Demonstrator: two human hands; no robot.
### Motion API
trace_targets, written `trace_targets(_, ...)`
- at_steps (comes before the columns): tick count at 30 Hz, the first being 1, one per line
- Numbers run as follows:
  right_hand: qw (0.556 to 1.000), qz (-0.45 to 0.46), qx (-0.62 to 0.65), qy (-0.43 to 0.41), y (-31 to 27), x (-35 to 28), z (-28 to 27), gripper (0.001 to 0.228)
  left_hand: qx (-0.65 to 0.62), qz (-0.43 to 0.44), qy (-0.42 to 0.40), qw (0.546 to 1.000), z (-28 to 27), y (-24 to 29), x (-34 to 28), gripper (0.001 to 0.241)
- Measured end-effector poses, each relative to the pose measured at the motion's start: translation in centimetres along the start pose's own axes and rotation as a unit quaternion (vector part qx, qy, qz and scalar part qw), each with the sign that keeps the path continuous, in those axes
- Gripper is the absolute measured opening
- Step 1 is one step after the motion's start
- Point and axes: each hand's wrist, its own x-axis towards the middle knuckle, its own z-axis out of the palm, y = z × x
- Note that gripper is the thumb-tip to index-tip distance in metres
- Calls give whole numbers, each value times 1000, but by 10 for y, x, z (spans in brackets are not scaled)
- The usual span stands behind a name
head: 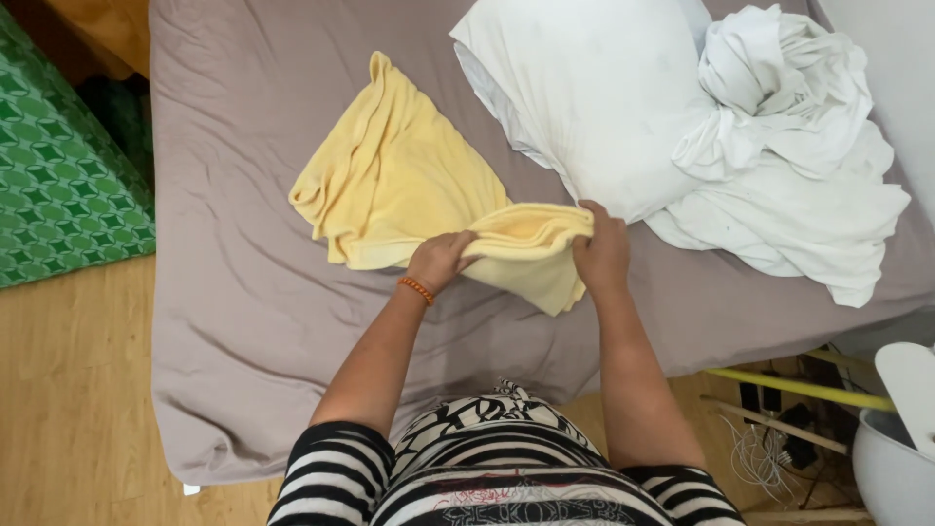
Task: The person folds a yellow towel on a bed. They repeatedly unfold, shake, and refold the towel by hand, adjusting its position and smoothing the fabric to achieve a neat rectangular shape.
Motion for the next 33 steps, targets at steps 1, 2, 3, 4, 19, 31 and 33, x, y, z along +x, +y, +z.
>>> trace_targets(1,1000,-1,1,0,2,2,2,51,1,0,1,1000,-1,-1,2,35)
trace_targets(2,997,20,-32,-60,4,4,4,63,16,27,4,1000,-2,-2,3,33)
trace_targets(3,990,42,-64,-122,5,2,7,75,32,52,4,998,-4,-2,1,32)
trace_targets(4,990,42,-62,-123,-3,0,7,75,33,50,3,998,-5,0,1,32)
trace_targets(19,925,-130,-43,-354,-76,-1,50,53,-10,87,-70,994,-25,24,3,44)
trace_targets(31,964,-135,18,-227,-135,48,-101,36,-36,65,176,982,-39,10,0,61)
trace_targets(33,967,-86,20,-239,-134,49,-113,35,-106,44,119,986,-37,0,1,51)
